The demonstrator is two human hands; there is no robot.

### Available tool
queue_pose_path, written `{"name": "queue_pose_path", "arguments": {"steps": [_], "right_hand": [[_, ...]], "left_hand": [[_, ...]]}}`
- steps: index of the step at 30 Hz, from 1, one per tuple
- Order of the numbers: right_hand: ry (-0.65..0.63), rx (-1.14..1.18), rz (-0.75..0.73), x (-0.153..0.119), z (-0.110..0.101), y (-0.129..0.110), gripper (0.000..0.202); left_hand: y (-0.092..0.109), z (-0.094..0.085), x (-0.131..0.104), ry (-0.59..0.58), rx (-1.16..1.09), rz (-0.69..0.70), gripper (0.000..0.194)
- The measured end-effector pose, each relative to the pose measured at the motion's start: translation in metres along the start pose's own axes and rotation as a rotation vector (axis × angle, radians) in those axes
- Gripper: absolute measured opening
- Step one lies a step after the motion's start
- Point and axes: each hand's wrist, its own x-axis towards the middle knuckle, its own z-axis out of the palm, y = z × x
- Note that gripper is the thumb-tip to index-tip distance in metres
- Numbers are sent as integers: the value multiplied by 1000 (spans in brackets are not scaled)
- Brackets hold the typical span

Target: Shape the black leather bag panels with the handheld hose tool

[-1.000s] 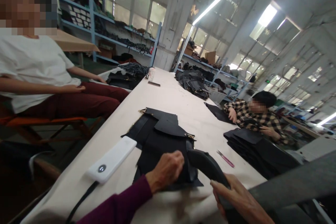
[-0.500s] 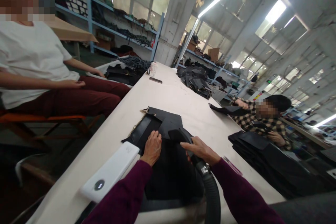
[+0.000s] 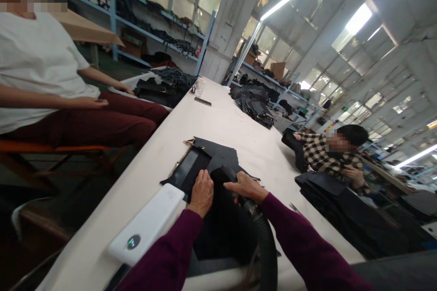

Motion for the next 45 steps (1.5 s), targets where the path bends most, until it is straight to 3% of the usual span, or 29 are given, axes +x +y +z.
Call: {"name": "queue_pose_path", "arguments": {"steps": [6, 13, 17, 22, 25, 39, 45], "right_hand": [[21, 29, -4, 6, -1, -7, 29], [133, 132, -19, -42, -36, 11, 33], [127, 125, -6, -55, -31, 13, 34], [75, 105, -33, -33, -4, 12, 29], [54, 117, -33, -15, 1, 14, 29], [85, 256, 30, 23, -34, 22, 33], [174, 282, 58, 27, -49, 32, 30]], "left_hand": [[4, -10, 0, -56, 66, 33, 38], [8, -15, 0, -59, 68, 24, 39], [8, -15, -1, -61, 71, 21, 40], [5, -13, -1, -70, 87, 32, 39], [4, -11, -1, -73, 99, 34, 39], [6, -5, 0, -52, 128, 21, 40], [6, -3, -2, -64, 142, 32, 38]]}}
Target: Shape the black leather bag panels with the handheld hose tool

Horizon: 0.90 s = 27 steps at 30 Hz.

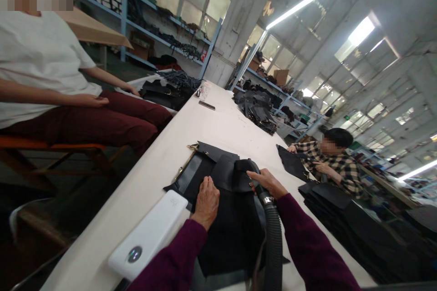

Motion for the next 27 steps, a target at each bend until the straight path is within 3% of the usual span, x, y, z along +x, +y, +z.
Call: {"name": "queue_pose_path", "arguments": {"steps": [4, 8, 11, 14, 19, 23, 27], "right_hand": [[-10, 17, 4, 9, -2, -1, 32], [41, 42, -2, 14, -20, 4, 35], [85, 26, 7, 8, -37, 8, 37], [63, 4, -17, -5, -40, 6, 38], [-17, -27, -66, -5, -9, -12, 34], [-76, -98, -37, 15, 22, -21, 27], [-94, -151, 21, 37, 39, -19, 25]], "left_hand": [[0, -3, 0, -3, 7, 7, 40], [3, -8, 1, -31, 24, 7, 40], [6, -13, 3, -53, 38, -26, 41], [7, -15, 4, -1, 32, -43, 45], [1, -5, 3, -19, -53, 118, 46], [-1, 2, 1, -21, -48, 121, 45], [0, 1, 2, -36, -54, 124, 45]]}}
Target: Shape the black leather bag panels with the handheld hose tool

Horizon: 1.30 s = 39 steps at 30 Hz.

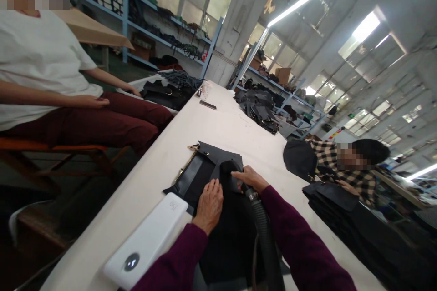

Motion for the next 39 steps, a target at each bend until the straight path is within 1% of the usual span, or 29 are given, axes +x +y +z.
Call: {"name": "queue_pose_path", "arguments": {"steps": [3, 6, 11, 15, 17, 20, 23, 25, 30, 34, 36, 39], "right_hand": [[27, 10, 21, 15, -2, 1, 28], [81, 26, 30, 26, -12, 1, 29], [108, 44, 24, 29, -36, 3, 29], [136, 68, 13, 34, -46, 9, 31], [150, 78, 18, 41, -47, 12, 31], [162, 78, 36, 52, -47, 15, 30], [164, 56, 49, 61, -44, 16, 29], [161, 31, 58, 66, -41, 15, 27], [157, -35, 81, 74, -29, 10, 23], [172, -47, 85, 85, -22, 0, 22], [185, -39, 87, 91, -25, -4, 22], [226, -19, 89, 97, -39, -3, 23]], "left_hand": [[0, 0, 0, -11, -6, 2, 44], [-2, 3, -2, 1, 1, 6, 43], [-2, 10, -4, 44, 37, 32, 44], [-1, 9, -4, 26, 51, 15, 44], [-1, 9, -4, 22, 57, 9, 44], [-1, 11, -4, 48, 65, 19, 44], [-1, 14, -4, 71, 68, 16, 44], [-1, 13, -4, 61, 66, 16, 45], [1, 10, -3, 18, 55, -8, 46], [1, 12, -3, 32, 62, -11, 46], [0, 12, -2, 38, 73, -8, 46], [0, 10, 0, 22, 87, -10, 46]]}}
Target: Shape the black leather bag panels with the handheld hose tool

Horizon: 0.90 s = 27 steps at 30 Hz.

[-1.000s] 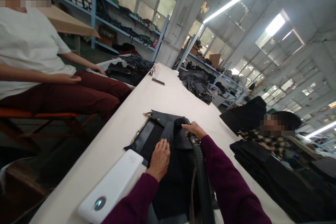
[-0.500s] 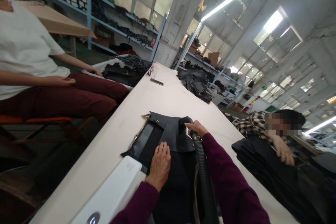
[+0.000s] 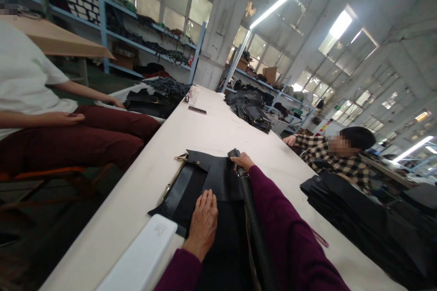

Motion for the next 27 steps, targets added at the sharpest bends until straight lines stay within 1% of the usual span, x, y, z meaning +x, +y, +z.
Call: {"name": "queue_pose_path", "arguments": {"steps": [2, 5, 8, 10, 13, 16, 19, 21, 23, 25, 27], "right_hand": [[20, 13, 3, 1, -14, 5, 26], [2, 26, -5, -5, -35, 16, 30], [-43, 25, -29, -17, -43, 22, 33], [-77, 9, -40, -23, -39, 22, 32], [-117, -40, -34, -24, -22, 15, 28], [-127, -89, -17, -15, -4, 3, 23], [-114, -103, -3, -2, 8, -10, 22], [-98, -100, 6, 5, 12, -16, 22], [-82, -96, 12, 8, 12, -17, 23], [-82, -98, 11, 6, 10, -12, 23], [-92, -102, 8, 2, 8, -5, 23]], "left_hand": [[0, -1, 1, -16, 6, 1, 46], [1, -1, 0, -29, 17, -1, 46], [1, 1, -1, -17, 19, 7, 47], [1, 1, -1, -8, 13, 10, 46], [2, 0, -1, -19, 1, -7, 47], [2, 0, -1, -29, -8, -16, 48], [2, 1, -3, -11, -6, 0, 48], [1, 1, -3, -17, -5, 2, 48], [1, -1, -3, -52, -11, -3, 49], [1, -3, -1, -82, -18, -10, 49], [1, -4, 0, -85, -18, -15, 49]]}}
